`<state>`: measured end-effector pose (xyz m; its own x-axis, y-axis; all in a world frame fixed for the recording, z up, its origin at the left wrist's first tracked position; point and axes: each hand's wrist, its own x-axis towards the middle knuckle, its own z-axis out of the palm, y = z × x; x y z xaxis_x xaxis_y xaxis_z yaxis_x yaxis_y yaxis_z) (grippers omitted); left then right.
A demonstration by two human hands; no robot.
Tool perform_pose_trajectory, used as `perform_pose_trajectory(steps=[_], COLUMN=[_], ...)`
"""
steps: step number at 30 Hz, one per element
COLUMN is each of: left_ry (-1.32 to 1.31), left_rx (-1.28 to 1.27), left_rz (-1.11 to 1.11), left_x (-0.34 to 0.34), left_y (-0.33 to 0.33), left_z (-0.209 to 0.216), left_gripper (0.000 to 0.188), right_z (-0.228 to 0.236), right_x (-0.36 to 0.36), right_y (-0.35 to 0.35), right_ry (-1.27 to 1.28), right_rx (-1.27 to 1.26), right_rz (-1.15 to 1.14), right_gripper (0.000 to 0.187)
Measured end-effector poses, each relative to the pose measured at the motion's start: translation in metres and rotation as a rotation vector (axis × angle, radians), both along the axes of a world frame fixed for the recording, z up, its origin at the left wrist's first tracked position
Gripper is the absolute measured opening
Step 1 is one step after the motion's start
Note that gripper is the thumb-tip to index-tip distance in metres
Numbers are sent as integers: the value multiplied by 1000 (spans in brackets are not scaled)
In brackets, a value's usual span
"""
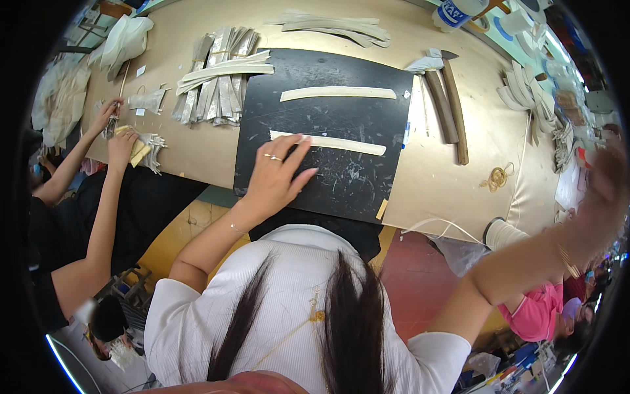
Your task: The person wraps a white string around a long, narrow fabric strip using a small tool to press the string into place. The person repeats this process on multiple fabric strips, placing finished pieces on the table.
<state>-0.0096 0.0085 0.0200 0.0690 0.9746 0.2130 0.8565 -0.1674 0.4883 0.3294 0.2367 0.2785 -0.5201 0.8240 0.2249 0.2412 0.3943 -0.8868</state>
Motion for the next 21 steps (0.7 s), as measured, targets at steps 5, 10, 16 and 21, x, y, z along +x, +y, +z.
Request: perform_pose_trajectory(steps=[5, 10, 16, 21], left_ry=[170, 99, 126, 89], left_rx=[-56, -58, -52, -30], left_rz=[77, 98, 98, 137], left_x=[-12, -14, -17, -19], left_y=[-27, -29, -28, -30], left_z=[-13, -19, -22, -27], left_gripper=[59, 62, 60, 63], right_z=[-189, -248, -245, -250], right_x=[-167, -221, -245, -244], right_y=[-53, -74, -73, -73], right_ry=[-291, -337, -561, -615], right_rx=[-612, -477, -474, -463], right_rz=[183, 412, 467, 427], right_gripper=[21, 25, 24, 24])
